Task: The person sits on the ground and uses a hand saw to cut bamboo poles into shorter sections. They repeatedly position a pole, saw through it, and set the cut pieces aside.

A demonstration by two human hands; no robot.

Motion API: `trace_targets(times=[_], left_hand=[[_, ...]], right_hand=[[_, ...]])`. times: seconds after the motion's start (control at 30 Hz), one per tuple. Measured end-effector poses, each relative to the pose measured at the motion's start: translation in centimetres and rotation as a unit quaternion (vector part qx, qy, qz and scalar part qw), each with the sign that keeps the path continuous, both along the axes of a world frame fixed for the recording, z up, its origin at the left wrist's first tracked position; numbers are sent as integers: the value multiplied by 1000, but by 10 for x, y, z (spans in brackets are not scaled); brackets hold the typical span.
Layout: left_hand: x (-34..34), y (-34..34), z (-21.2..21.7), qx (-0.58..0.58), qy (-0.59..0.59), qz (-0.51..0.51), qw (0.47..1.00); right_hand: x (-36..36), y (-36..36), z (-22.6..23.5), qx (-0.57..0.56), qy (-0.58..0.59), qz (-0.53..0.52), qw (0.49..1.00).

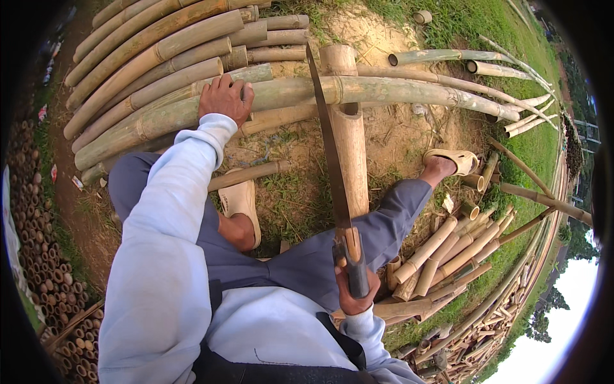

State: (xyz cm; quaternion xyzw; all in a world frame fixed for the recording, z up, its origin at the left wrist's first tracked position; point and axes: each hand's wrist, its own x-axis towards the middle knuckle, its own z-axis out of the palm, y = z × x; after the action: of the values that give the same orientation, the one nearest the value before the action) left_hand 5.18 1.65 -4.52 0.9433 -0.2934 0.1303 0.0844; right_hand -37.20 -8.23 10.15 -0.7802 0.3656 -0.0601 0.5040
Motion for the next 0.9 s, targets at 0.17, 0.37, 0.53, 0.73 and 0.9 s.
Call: trace_targets(times=[0.17, 0.37, 0.53, 0.73, 0.9], left_hand=[[-10, -5, 1, -5, 19, 6, 1000], [-6, -7, 10, 22, 9, -15, 1000], [-4, 3, 0, 22, 2, 5, 1000], [-10, -3, -2, 27, 18, 20, 999], [-5, -13, 4, 14, -11, -16, 1000]], right_hand=[[69, -28, -42, 27, -85, -30, 996], [132, -41, -65, 27, -119, -14, 992], [9, -1, -8, 0, -20, -9, 1000], [46, -29, -34, 31, -53, -15, 998], [165, -58, -89, 25, -167, -12, 986]])
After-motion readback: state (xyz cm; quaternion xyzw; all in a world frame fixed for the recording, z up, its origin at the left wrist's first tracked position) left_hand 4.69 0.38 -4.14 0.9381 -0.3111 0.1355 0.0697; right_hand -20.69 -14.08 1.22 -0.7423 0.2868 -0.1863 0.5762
